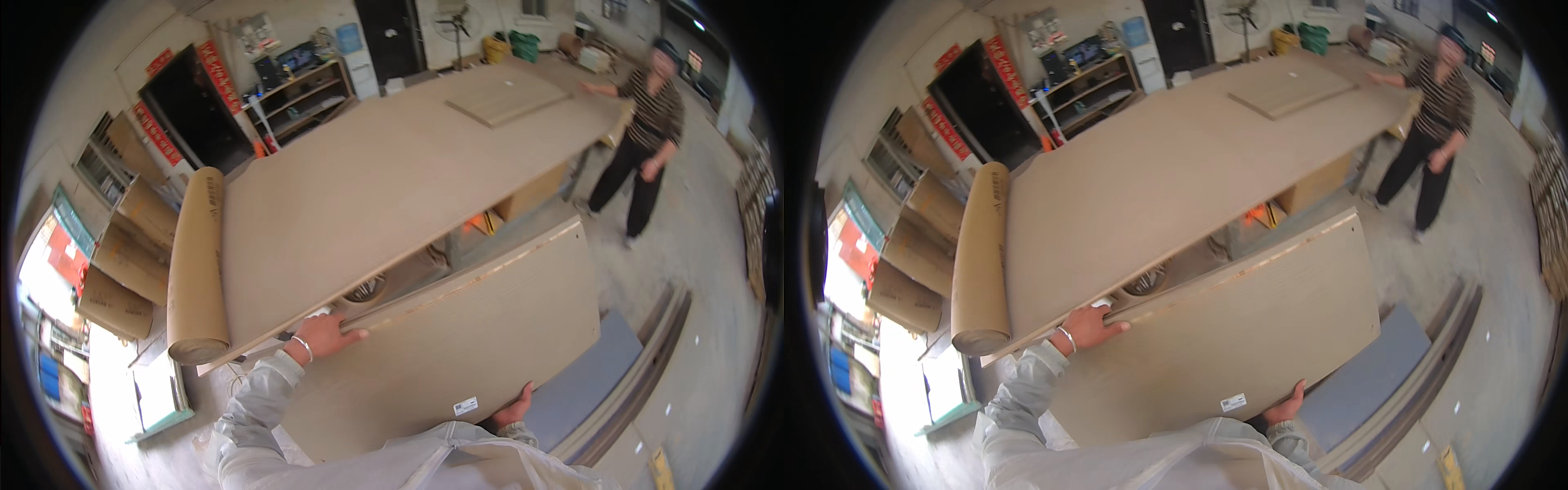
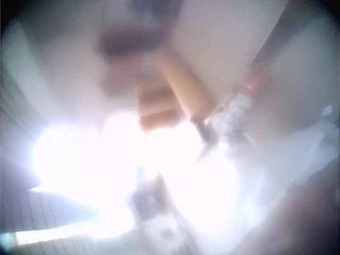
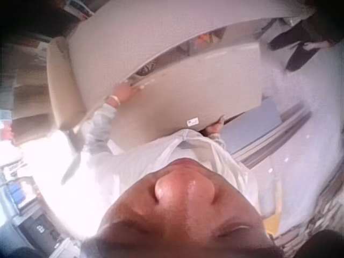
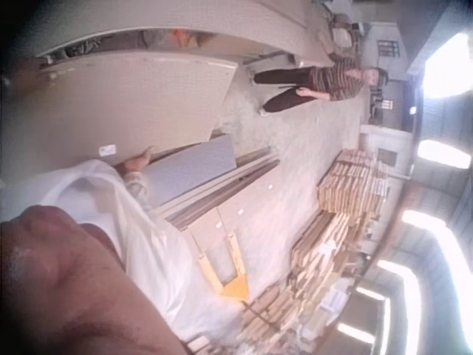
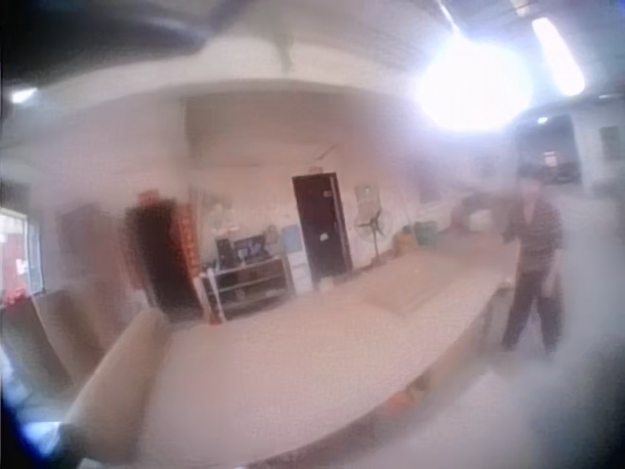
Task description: The person unpacks a large cardboard box and removes several flat wooden panels. They arrange the panels on a protective mat, then reassemble and tape the cardboard box shut using a handheld tape dispenser.
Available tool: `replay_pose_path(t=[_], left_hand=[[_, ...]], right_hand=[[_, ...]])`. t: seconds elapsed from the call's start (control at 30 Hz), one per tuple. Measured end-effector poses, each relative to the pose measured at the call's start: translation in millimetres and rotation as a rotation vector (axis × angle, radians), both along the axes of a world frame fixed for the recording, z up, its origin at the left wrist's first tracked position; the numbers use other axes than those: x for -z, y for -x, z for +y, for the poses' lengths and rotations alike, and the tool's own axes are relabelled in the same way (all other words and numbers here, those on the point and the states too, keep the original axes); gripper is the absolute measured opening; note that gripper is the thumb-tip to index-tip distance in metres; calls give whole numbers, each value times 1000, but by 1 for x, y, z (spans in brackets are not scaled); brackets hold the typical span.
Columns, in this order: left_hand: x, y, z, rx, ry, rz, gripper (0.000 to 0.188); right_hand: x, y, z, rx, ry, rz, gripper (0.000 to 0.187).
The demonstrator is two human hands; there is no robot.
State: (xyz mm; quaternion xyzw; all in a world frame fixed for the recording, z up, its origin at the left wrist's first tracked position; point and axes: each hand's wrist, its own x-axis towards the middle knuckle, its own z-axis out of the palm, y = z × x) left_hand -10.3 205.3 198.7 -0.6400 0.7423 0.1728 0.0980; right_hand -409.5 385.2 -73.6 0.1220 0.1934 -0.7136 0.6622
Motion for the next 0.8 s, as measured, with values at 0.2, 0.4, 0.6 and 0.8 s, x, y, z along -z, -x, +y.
replay_pose_path(t=[0.2, 0.4, 0.6, 0.8], left_hand=[[21, -78, -80, -353, 154, 73, 74], [40, -101, -190, -638, 269, 178, 73], [75, -126, -317, -801, 282, 203, 70], [127, -172, -426, -739, 193, 236, 74]], right_hand=[[-32, -30, -196, -244, 181, 78, 69], [-44, -49, -407, -350, 147, 94, 62], [-70, -58, -574, -379, -34, 244, 53], [-71, -82, -665, -361, -155, 325, 48]])
